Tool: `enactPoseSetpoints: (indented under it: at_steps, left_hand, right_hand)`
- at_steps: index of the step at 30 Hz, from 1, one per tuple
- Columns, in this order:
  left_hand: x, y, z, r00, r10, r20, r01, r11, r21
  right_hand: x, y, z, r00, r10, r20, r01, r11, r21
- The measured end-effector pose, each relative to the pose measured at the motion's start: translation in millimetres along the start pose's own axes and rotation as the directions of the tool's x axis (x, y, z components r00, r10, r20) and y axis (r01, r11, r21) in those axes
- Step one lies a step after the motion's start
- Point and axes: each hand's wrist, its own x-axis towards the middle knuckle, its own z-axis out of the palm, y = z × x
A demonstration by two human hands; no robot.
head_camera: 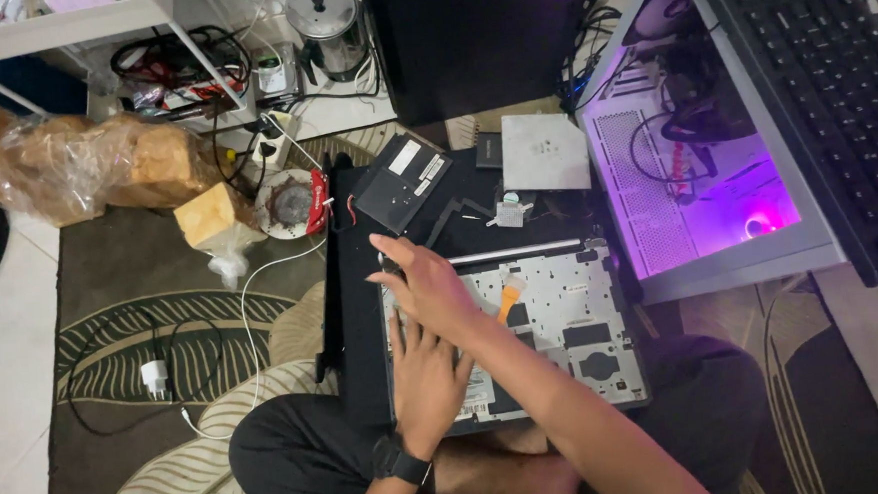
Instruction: Disassembling a laptop by unscrewing and removing internal components like the motherboard and battery.
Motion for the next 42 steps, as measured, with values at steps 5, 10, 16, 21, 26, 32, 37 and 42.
enactPoseSetpoints:
  at_steps: [5,10,16,21,26,32,37,42]
  left_hand:
    - [-1.6,-3.5,6.4,1.000,-0.014,0.017,0.014,1.000,0.000]
    - [-2.5,-5.1,10.7,1.000,0.007,0.008,-0.008,0.999,0.044]
    - [-1.0,-5.3,10.0,1.000,0.006,0.009,-0.006,1.000,-0.009]
    - [-1.6,-4.4,7.4,0.999,-0.029,0.025,0.030,0.999,-0.025]
    - [-1.9,-7.4,12.4,1.000,-0.015,0.025,0.016,1.000,-0.020]
    - [-1.1,-6.4,8.6,0.999,-0.024,0.036,0.023,1.000,0.007]
    - [-4.1,-10.5,16.6,1.000,-0.012,0.016,0.011,1.000,0.029]
    - [-5.0,-8.6,14.5,0.999,-0.024,0.029,0.024,0.999,0.022]
  right_hand:
    - [7.6,-18.7,-20.0,0.999,-0.019,0.043,0.015,0.997,0.072]
    - [3.1,-6.6,-7.6,0.992,-0.076,-0.097,0.080,0.996,0.036]
    - [4.3,-13.4,-19.6,0.996,-0.028,0.081,0.015,0.988,0.156]
    - [8.3,-13.8,-16.0,0.990,-0.140,0.021,0.139,0.990,0.036]
    - [2.3,-6.5,-9.1,0.999,-0.030,0.038,0.030,1.000,0.002]
    - [5.0,-15.4,-13.1,1.000,0.000,0.009,0.000,1.000,0.024]
    - [4.8,-10.5,-9.4,0.984,-0.154,-0.089,0.158,0.987,0.037]
    - [6.7,-21.7,-20.8,0.998,-0.067,0.015,0.064,0.986,0.153]
